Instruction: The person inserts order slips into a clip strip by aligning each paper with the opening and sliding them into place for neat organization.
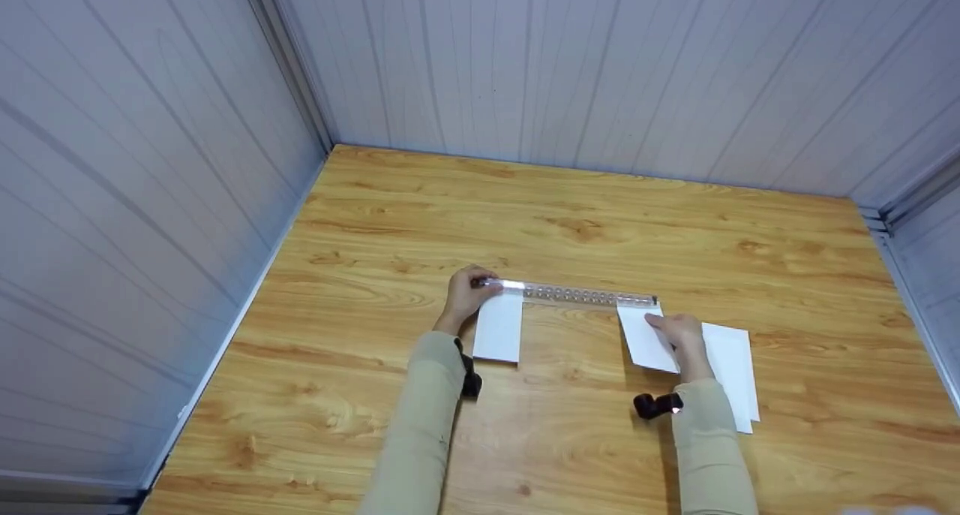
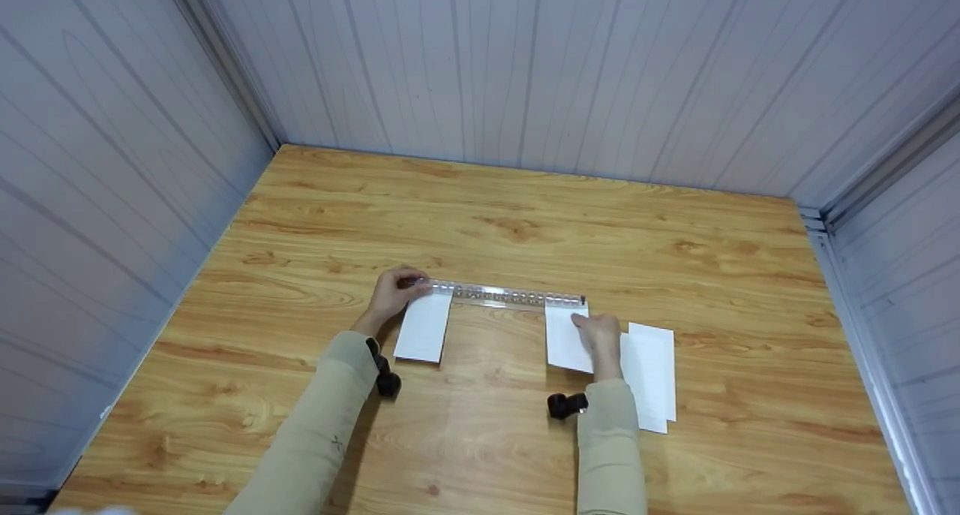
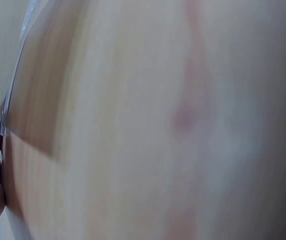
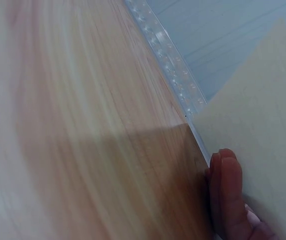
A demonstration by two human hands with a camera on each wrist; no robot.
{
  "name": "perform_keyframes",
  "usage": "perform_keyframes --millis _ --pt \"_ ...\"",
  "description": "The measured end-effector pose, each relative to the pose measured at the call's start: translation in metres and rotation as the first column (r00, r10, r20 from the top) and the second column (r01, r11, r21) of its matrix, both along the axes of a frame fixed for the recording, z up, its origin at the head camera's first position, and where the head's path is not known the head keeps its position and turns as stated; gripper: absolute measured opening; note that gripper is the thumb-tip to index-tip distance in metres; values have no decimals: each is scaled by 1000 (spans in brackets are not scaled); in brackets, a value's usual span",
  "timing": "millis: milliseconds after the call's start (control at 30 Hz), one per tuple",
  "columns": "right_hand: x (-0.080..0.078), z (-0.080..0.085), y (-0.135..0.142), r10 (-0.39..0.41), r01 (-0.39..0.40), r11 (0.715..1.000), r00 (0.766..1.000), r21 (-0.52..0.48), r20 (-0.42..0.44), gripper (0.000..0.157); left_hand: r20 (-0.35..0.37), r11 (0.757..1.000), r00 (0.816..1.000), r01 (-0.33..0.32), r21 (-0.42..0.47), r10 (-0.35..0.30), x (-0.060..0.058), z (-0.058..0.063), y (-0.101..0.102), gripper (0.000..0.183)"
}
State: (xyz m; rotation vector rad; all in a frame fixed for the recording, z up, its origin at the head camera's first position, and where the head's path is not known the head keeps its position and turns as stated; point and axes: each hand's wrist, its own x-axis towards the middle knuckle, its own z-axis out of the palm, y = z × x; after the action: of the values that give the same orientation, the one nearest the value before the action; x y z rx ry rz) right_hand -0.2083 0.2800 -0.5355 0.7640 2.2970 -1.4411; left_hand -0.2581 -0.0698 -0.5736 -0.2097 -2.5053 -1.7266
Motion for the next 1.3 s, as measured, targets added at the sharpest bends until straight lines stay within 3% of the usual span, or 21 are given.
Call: perform_keyframes --millis 267,633,933,1167,1300 --pt "-3 -1 -2 40 -39 999 999 -24 31 63 -49 1000 999 10 23 -9 2 -1 0 17" --pt "-7 1 -6 64 -62 997 996 -51 58 68 -34 1000 999 16 3 -16 1 0 -1 17" --pt "-7 3 -10 74 -74 997 996 -8 42 59 -27 1000 1000 10 -3 -10 1 2 2 16" --pt "-7 5 -12 67 -67 998 997 13 28 43 -58 1000 998 25 -1 -25 1 2 2 16" --pt "-6 5 -13 60 -61 998 997 19 46 53 -68 999 997 32 -2 -32 1 1 2 15"
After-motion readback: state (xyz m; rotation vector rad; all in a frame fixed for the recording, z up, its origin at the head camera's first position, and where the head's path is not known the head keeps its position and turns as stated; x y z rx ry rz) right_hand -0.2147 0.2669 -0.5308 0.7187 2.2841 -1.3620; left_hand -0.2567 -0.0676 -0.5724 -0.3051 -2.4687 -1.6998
